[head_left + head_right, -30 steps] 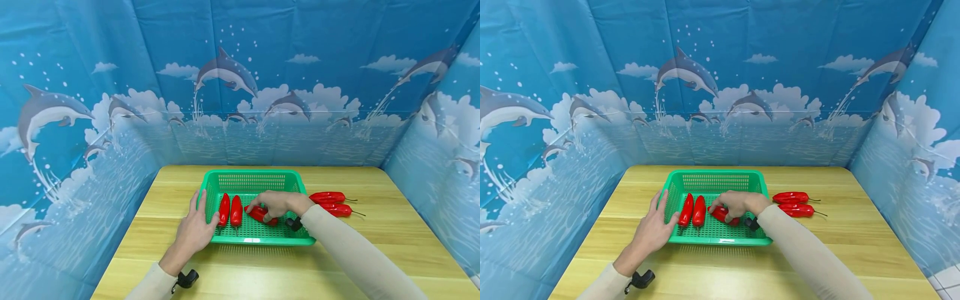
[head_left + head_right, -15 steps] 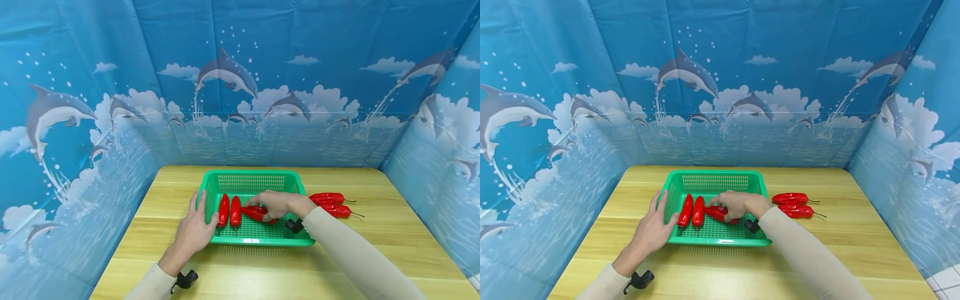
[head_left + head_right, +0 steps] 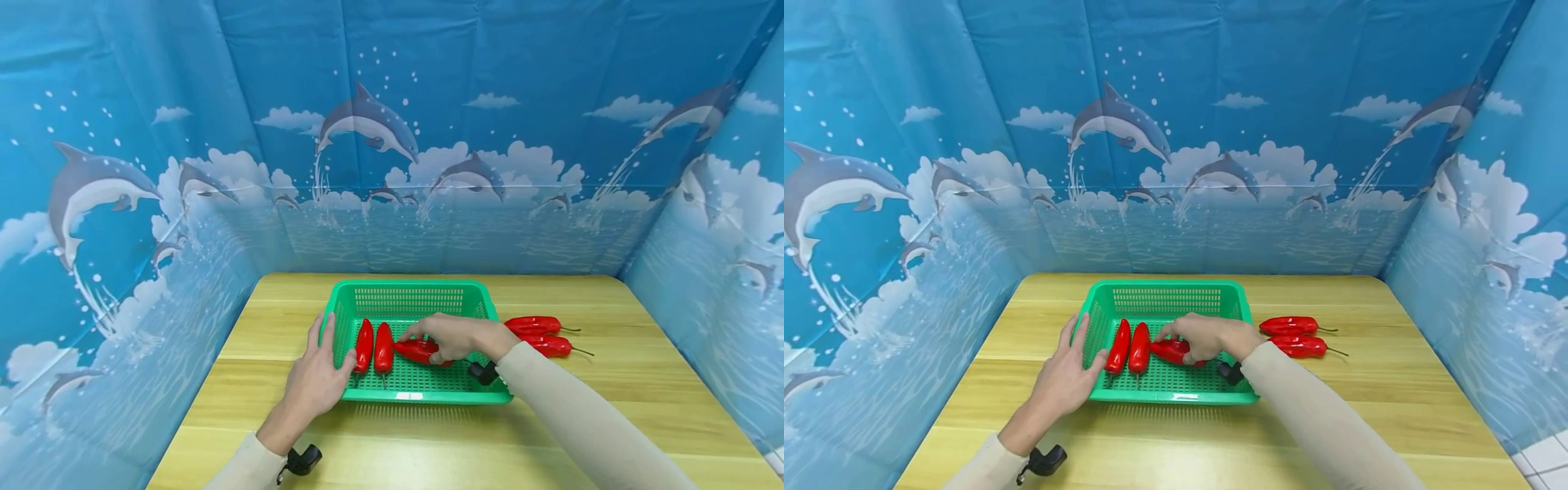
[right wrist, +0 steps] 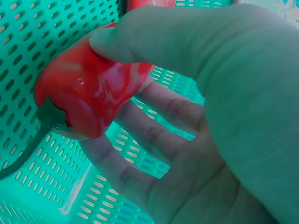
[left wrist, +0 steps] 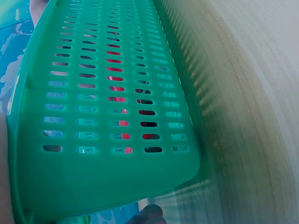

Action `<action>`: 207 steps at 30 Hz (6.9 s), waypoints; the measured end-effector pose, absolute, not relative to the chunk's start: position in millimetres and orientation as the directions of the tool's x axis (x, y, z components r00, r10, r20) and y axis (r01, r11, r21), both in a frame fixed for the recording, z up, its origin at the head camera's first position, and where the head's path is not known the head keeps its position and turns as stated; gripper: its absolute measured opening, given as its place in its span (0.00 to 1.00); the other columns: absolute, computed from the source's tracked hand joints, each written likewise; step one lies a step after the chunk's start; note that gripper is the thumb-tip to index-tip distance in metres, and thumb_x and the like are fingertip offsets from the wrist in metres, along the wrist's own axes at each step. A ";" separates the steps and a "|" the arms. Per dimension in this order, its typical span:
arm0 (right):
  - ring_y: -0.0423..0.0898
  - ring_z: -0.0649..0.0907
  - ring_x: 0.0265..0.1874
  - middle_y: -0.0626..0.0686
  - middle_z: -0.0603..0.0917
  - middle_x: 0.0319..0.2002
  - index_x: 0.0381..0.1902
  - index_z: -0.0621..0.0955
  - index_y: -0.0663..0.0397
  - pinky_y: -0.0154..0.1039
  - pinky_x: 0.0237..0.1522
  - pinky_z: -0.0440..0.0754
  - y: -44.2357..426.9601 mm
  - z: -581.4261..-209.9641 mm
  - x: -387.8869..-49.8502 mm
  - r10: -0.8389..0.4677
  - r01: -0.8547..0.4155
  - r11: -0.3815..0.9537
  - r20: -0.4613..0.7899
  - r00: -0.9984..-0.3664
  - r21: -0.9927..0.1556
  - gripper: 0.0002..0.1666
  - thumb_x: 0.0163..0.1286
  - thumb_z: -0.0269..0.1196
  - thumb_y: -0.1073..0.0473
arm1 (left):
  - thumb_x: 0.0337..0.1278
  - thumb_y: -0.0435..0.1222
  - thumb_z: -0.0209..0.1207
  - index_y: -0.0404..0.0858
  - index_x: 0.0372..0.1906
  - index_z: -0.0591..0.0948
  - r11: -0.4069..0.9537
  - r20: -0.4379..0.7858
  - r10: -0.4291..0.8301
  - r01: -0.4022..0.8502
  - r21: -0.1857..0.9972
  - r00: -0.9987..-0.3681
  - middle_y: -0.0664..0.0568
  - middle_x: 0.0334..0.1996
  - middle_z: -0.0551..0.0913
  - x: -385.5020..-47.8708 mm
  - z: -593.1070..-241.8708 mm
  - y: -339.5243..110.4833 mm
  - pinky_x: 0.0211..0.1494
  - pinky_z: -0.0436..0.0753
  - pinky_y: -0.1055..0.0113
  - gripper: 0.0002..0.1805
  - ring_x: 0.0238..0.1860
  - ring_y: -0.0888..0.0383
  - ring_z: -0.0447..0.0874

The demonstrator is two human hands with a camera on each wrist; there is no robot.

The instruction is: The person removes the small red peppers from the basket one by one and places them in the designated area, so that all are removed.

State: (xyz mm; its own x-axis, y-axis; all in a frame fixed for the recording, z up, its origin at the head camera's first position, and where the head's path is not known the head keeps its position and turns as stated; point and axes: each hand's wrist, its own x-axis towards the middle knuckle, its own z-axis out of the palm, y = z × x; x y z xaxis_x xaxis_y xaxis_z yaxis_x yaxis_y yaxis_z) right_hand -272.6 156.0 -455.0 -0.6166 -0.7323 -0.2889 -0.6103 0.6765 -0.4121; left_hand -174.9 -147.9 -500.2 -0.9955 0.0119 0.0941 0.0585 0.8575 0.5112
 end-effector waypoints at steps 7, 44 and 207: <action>0.56 0.85 0.75 0.48 0.84 0.81 0.84 0.81 0.43 0.56 0.74 0.89 157.0 -453.6 -270.1 -0.742 -0.616 0.664 -0.270 -0.614 -0.425 0.42 0.76 0.77 0.69 | 0.88 0.56 0.59 0.44 0.99 0.47 0.858 0.095 0.010 0.058 0.511 -0.995 0.44 0.99 0.45 -174.1 -501.8 -148.6 0.23 0.72 0.61 0.52 0.17 0.53 0.73; 0.51 0.85 0.69 0.50 0.85 0.78 0.82 0.84 0.40 0.51 0.64 0.91 172.4 -446.0 -260.8 -0.748 -0.639 0.643 -0.170 -0.641 -0.421 0.40 0.76 0.75 0.69 | 0.88 0.56 0.59 0.42 0.99 0.47 0.857 0.107 0.016 0.069 0.511 -0.994 0.43 0.99 0.45 -176.7 -502.5 -149.2 0.28 0.75 0.61 0.52 0.20 0.54 0.75; 0.43 0.86 0.52 0.53 0.88 0.63 0.84 0.81 0.46 0.36 0.43 0.88 317.8 -429.5 -210.6 -0.604 -0.576 0.684 0.096 -0.791 -0.449 0.41 0.76 0.77 0.67 | 0.88 0.53 0.58 0.41 0.99 0.50 0.850 0.133 0.012 0.081 0.521 -0.991 0.41 0.98 0.48 -168.4 -504.6 -150.2 0.31 0.76 0.60 0.50 0.21 0.55 0.77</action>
State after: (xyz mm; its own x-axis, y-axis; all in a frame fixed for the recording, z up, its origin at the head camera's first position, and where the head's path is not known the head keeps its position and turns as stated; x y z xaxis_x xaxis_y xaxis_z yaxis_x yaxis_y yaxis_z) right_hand -210.6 317.8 -429.5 -0.7915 -0.6037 0.0955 -0.5756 0.6835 -0.4489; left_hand -168.4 -150.2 -504.6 -0.9910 0.0124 0.1333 0.0807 0.8497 0.5211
